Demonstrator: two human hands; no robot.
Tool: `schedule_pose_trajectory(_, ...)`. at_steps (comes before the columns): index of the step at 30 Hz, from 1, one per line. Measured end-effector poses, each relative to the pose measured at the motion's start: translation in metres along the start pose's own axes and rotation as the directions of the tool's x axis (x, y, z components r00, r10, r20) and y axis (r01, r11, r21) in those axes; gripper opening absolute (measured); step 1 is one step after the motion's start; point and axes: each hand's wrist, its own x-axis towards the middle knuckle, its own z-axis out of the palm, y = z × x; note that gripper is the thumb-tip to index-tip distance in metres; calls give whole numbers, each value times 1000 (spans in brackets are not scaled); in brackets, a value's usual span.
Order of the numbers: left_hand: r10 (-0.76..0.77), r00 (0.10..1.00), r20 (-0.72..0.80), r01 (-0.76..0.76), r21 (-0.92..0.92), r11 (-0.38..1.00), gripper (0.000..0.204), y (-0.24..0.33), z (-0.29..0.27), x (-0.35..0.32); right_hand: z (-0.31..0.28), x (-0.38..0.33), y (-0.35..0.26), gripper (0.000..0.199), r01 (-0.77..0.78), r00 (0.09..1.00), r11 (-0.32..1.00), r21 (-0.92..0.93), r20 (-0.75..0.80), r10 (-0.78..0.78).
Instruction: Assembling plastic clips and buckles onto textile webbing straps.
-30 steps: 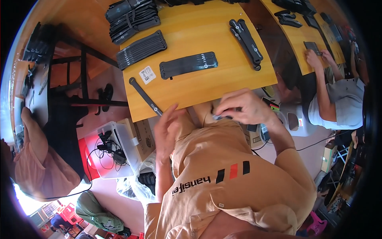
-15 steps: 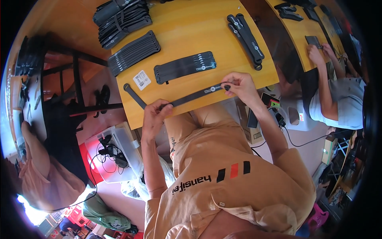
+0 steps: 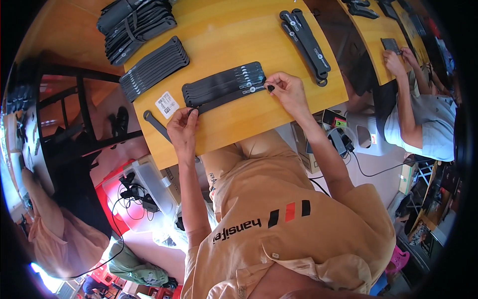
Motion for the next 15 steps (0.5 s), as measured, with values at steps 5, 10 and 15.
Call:
schedule_pose_trajectory(5,16,998,-65,-8,118,993,10,3,5,1,3,2,-2,5,35,999,991,-131,-36,-40)
schedule_pose_trajectory(10,39,994,-102,-26,118,993,12,3,6,4,6,3,-3,4,-31,998,989,-144,-53,23)
schedule_pose_trajectory(15,22,992,-124,-7,125,992,12,5,9,7,8,4,-3,5,-50,995,992,-114,-86,40)
